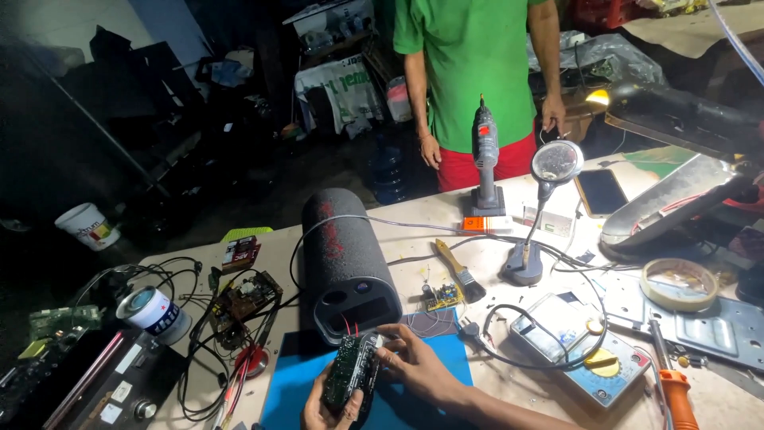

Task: Disassembling a circuit board from a portable speaker to inspect or repair internal components.

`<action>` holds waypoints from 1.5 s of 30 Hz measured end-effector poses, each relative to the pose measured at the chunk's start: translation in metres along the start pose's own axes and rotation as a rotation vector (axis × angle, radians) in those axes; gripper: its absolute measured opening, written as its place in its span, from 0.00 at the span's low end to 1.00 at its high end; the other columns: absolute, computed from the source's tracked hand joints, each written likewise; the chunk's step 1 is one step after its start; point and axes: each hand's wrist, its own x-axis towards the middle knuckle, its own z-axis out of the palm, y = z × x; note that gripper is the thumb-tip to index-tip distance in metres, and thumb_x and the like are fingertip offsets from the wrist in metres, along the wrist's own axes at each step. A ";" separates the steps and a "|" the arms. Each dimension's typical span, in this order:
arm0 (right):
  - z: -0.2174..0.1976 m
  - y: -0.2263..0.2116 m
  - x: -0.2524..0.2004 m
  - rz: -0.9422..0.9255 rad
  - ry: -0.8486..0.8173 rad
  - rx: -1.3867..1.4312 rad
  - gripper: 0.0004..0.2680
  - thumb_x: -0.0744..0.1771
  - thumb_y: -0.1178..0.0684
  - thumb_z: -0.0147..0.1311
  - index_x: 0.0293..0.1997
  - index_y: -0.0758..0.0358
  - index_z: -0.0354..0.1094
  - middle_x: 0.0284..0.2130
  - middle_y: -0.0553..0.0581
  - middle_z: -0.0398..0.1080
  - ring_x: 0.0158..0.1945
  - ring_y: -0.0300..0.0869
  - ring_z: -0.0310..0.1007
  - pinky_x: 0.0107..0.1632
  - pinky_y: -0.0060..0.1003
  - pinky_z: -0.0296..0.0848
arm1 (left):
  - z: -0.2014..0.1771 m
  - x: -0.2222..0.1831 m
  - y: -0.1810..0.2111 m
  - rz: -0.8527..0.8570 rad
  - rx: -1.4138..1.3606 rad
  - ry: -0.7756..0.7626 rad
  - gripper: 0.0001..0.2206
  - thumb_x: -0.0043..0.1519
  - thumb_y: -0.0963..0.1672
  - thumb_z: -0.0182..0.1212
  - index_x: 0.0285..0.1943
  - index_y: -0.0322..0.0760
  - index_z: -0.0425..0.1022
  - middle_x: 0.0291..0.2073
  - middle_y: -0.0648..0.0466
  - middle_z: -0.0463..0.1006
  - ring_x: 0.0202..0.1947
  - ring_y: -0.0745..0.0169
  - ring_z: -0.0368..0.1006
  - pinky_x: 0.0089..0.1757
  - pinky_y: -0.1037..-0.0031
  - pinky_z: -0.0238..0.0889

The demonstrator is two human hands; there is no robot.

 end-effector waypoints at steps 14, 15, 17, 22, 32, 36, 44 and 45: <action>-0.009 0.016 0.009 0.000 -0.007 -0.086 0.20 0.64 0.40 0.57 0.57 0.59 0.65 0.49 0.57 0.79 0.51 0.41 0.80 0.50 0.36 0.81 | -0.017 0.032 -0.045 0.059 -0.151 0.077 0.30 0.47 0.35 0.72 0.63 0.29 0.74 0.53 0.34 0.83 0.49 0.41 0.80 0.48 0.62 0.74; -0.009 0.018 0.010 0.001 -0.003 -0.090 0.16 0.66 0.44 0.56 0.57 0.60 0.66 0.48 0.57 0.78 0.50 0.41 0.79 0.49 0.36 0.82 | -0.018 0.034 -0.047 0.018 -0.160 0.114 0.30 0.46 0.35 0.72 0.61 0.29 0.74 0.55 0.32 0.81 0.51 0.38 0.79 0.47 0.59 0.74; -0.011 0.023 0.014 -0.011 -0.009 -0.062 0.16 0.66 0.44 0.57 0.54 0.60 0.67 0.47 0.56 0.76 0.49 0.40 0.78 0.50 0.37 0.82 | -0.033 0.054 -0.073 0.085 -0.116 0.081 0.30 0.46 0.37 0.73 0.62 0.29 0.74 0.55 0.34 0.82 0.51 0.41 0.80 0.48 0.61 0.74; -0.010 0.024 0.016 -0.054 -0.030 0.039 0.08 0.68 0.50 0.57 0.46 0.62 0.67 0.41 0.55 0.73 0.47 0.41 0.78 0.46 0.34 0.80 | -0.043 0.064 -0.084 0.110 -0.105 0.041 0.29 0.48 0.39 0.72 0.63 0.29 0.74 0.55 0.34 0.83 0.52 0.41 0.81 0.50 0.60 0.76; -0.020 0.020 0.023 0.082 -0.021 0.244 0.09 0.66 0.52 0.62 0.44 0.64 0.69 0.35 0.60 0.75 0.35 0.40 0.75 0.48 0.35 0.80 | -0.027 0.021 -0.034 0.112 -0.150 -0.113 0.37 0.47 0.34 0.72 0.70 0.36 0.68 0.57 0.35 0.82 0.55 0.42 0.80 0.52 0.59 0.76; -0.018 0.014 0.021 0.115 -0.015 0.253 0.07 0.67 0.53 0.61 0.43 0.63 0.68 0.34 0.59 0.75 0.33 0.39 0.74 0.46 0.33 0.79 | -0.024 0.020 -0.035 0.118 -0.183 -0.080 0.36 0.46 0.35 0.72 0.70 0.35 0.69 0.57 0.32 0.83 0.55 0.41 0.80 0.52 0.60 0.76; -0.018 0.010 0.021 0.148 0.004 0.240 0.07 0.67 0.53 0.61 0.43 0.63 0.68 0.31 0.58 0.74 0.34 0.38 0.75 0.48 0.35 0.80 | -0.023 0.027 -0.036 0.022 -0.204 -0.058 0.36 0.47 0.34 0.71 0.70 0.31 0.68 0.57 0.31 0.81 0.56 0.38 0.78 0.54 0.57 0.74; -0.018 0.010 0.021 0.151 0.008 0.252 0.07 0.67 0.54 0.61 0.43 0.63 0.68 0.33 0.59 0.75 0.34 0.39 0.75 0.48 0.36 0.81 | -0.023 0.027 -0.035 0.012 -0.211 -0.061 0.36 0.47 0.33 0.70 0.69 0.30 0.68 0.57 0.31 0.82 0.56 0.39 0.78 0.54 0.57 0.73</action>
